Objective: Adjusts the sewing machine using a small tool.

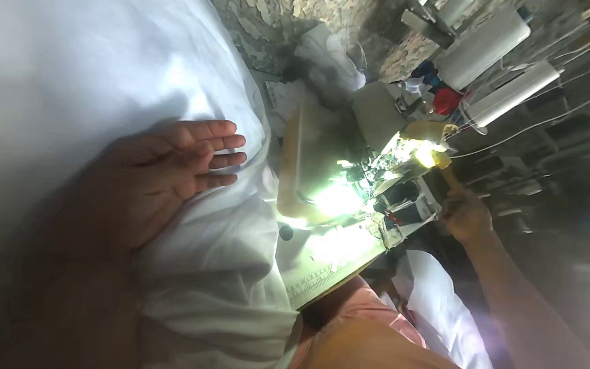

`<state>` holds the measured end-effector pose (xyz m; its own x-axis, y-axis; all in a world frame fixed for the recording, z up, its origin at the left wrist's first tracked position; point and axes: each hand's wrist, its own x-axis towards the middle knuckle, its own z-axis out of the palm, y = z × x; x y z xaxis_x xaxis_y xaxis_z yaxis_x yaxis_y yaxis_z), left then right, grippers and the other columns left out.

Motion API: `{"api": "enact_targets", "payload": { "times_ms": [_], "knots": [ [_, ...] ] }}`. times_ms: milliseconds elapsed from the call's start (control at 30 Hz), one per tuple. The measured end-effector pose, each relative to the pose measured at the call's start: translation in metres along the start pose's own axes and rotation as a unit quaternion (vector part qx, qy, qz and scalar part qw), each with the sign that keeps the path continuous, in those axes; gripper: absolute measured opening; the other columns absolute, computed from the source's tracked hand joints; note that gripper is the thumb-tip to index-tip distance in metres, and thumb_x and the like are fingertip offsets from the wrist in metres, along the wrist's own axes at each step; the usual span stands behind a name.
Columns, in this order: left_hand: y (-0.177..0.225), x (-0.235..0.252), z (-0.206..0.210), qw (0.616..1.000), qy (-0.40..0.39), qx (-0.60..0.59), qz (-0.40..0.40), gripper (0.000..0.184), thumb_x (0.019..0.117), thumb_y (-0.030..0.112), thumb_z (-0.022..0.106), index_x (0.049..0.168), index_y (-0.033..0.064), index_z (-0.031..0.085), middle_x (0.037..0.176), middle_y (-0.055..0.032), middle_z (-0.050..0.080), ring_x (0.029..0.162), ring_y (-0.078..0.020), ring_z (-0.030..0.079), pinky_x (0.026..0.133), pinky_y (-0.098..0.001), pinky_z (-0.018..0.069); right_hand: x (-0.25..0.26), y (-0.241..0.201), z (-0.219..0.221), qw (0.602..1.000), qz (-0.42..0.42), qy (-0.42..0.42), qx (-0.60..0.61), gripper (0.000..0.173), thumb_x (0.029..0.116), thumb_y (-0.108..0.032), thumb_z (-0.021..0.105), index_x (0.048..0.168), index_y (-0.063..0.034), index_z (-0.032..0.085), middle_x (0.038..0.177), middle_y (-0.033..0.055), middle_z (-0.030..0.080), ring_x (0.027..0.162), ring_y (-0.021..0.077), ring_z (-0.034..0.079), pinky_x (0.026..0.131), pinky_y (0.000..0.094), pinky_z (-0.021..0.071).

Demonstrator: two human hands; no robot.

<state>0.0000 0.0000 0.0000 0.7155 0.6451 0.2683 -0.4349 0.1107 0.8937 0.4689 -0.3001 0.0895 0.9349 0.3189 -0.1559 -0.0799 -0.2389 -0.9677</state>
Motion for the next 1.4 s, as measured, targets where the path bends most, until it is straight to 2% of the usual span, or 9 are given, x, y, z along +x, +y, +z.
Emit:
{"api": "enact_targets", "payload": {
  "times_ms": [100, 167, 267, 367, 467, 600, 1000, 1267, 1400],
  "knots": [
    [0.004, -0.001, 0.002, 1.0, 0.005, 0.017, -0.01, 0.034, 0.1084, 0.019, 0.038, 0.133, 0.0161, 0.062, 0.134, -0.0023, 0.066, 0.12, -0.0209, 0.067, 0.098, -0.0398, 0.0593, -0.054, -0.004, 0.001, 0.996, -0.008, -0.084, -0.033, 0.048, 0.1131, -0.035, 0.024, 0.099, -0.0134, 0.064, 0.059, -0.0082, 0.054, 0.044, 0.0005, 0.047, 0.045, 0.0147, 0.0443],
    [0.007, -0.001, 0.005, 0.999, 0.019, 0.029, -0.021, 0.034, 0.1083, 0.019, 0.038, 0.133, 0.0159, 0.061, 0.133, -0.0013, 0.067, 0.119, -0.0197, 0.068, 0.098, -0.0393, 0.0591, -0.085, -0.013, 0.016, 0.984, -0.049, -0.168, -0.033, 0.045, 0.1131, -0.027, 0.026, 0.108, -0.0124, 0.068, 0.075, -0.0064, 0.069, 0.054, -0.0001, 0.059, 0.054, 0.0147, 0.0529],
    [0.008, -0.001, 0.006, 0.999, 0.023, 0.03, -0.021, 0.034, 0.1086, 0.02, 0.038, 0.133, 0.0164, 0.061, 0.131, -0.0003, 0.068, 0.117, -0.0184, 0.068, 0.097, -0.0381, 0.0594, -0.114, -0.02, 0.053, 0.957, -0.139, -0.256, -0.015, 0.027, 0.1043, -0.013, 0.049, 0.112, -0.0156, 0.074, 0.099, -0.0011, 0.077, 0.078, 0.0058, 0.072, 0.07, 0.0214, 0.0611],
    [0.008, -0.002, 0.006, 0.999, 0.019, 0.027, -0.017, 0.033, 0.1086, 0.02, 0.039, 0.132, 0.0173, 0.062, 0.13, 0.0001, 0.069, 0.117, -0.018, 0.069, 0.097, -0.0372, 0.0595, -0.133, -0.016, 0.094, 0.922, -0.248, -0.297, -0.012, 0.023, 0.0929, -0.002, 0.065, 0.108, -0.0159, 0.075, 0.1, 0.0008, 0.078, 0.085, 0.0113, 0.075, 0.073, 0.0268, 0.0635],
    [0.009, -0.003, 0.006, 0.999, 0.019, 0.029, -0.02, 0.033, 0.1084, 0.02, 0.04, 0.133, 0.0166, 0.062, 0.131, -0.0003, 0.068, 0.118, -0.0183, 0.068, 0.097, -0.0374, 0.0594, -0.134, -0.008, 0.119, 0.857, -0.373, -0.35, -0.065, 0.024, 0.0919, -0.001, 0.07, 0.109, -0.0169, 0.07, 0.105, -0.002, 0.076, 0.091, 0.0115, 0.075, 0.08, 0.0294, 0.0644],
    [0.008, -0.002, 0.007, 0.999, 0.02, 0.028, -0.015, 0.033, 0.1079, 0.018, 0.039, 0.131, 0.0181, 0.062, 0.13, 0.0011, 0.069, 0.116, -0.0172, 0.069, 0.096, -0.0362, 0.0596, -0.138, -0.003, 0.137, 0.806, -0.452, -0.348, -0.159, 0.021, 0.0896, 0.004, 0.068, 0.108, -0.006, 0.068, 0.11, -0.0006, 0.072, 0.09, 0.0037, 0.07, 0.078, 0.0196, 0.06],
    [0.008, -0.002, 0.007, 0.999, 0.018, 0.029, -0.017, 0.033, 0.1074, 0.017, 0.039, 0.131, 0.018, 0.062, 0.13, 0.0023, 0.069, 0.116, -0.0158, 0.069, 0.096, -0.0348, 0.0594, -0.134, 0.001, 0.15, 0.803, -0.438, -0.368, -0.17, 0.012, 0.093, 0.002, 0.066, 0.103, -0.0051, 0.064, 0.102, -0.0032, 0.073, 0.077, -0.0037, 0.066, 0.068, 0.0124, 0.0561],
    [0.007, -0.002, 0.006, 0.999, 0.015, 0.031, -0.008, 0.032, 0.1076, 0.016, 0.04, 0.13, 0.0173, 0.063, 0.13, 0.0011, 0.069, 0.116, -0.0169, 0.069, 0.096, -0.0361, 0.0598, -0.136, 0.001, 0.154, 0.853, -0.389, -0.333, -0.105, 0.016, 0.0943, 0.002, 0.066, 0.1, -0.0134, 0.066, 0.087, -0.0085, 0.073, 0.064, -0.0025, 0.064, 0.057, 0.0136, 0.0549],
    [0.005, -0.002, 0.006, 0.999, 0.019, 0.025, -0.007, 0.031, 0.1081, 0.017, 0.04, 0.13, 0.0157, 0.063, 0.131, -0.001, 0.069, 0.117, -0.0186, 0.069, 0.096, -0.0377, 0.06, -0.123, -0.012, 0.15, 0.874, -0.397, -0.271, -0.075, 0.015, 0.0969, 0.0, 0.06, 0.101, -0.0141, 0.063, 0.092, -0.0051, 0.076, 0.068, 0.0041, 0.07, 0.065, 0.0209, 0.0599]
  ]
}}
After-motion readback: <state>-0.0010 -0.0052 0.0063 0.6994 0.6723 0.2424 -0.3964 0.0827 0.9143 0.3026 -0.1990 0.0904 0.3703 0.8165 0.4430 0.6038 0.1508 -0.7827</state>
